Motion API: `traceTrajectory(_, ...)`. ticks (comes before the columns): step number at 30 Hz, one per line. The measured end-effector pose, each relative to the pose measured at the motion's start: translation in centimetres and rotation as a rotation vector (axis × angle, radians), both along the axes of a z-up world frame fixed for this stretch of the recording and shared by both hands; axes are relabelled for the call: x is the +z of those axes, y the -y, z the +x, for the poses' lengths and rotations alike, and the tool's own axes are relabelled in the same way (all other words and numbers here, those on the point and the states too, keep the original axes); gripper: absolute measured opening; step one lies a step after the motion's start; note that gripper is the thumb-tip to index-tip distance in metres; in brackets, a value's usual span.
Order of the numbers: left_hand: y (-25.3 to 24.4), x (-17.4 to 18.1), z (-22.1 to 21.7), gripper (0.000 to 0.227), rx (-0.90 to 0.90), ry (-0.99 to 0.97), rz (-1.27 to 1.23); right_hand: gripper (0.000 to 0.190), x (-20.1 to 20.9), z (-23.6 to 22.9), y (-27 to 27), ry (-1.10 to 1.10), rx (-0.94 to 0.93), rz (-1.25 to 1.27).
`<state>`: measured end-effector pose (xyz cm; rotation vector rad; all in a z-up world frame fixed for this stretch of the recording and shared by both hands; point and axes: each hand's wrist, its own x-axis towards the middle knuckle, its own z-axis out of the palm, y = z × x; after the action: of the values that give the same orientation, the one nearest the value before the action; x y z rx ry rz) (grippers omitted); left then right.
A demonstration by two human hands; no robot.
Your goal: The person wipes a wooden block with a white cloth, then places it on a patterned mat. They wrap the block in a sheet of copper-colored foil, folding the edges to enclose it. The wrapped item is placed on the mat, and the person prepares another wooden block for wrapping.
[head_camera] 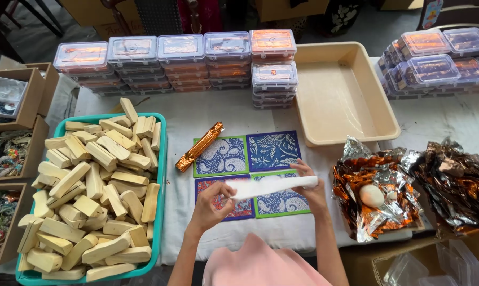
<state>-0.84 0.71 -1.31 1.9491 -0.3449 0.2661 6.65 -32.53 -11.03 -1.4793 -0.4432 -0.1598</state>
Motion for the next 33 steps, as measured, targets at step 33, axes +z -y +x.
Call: traceTrajectory(33,14.5,-0.7,-2.7,0.012,-0.129,-0.057,0.059,0.035,-9.5,-0.2,-9.1,-0.629,0.283,0.686)
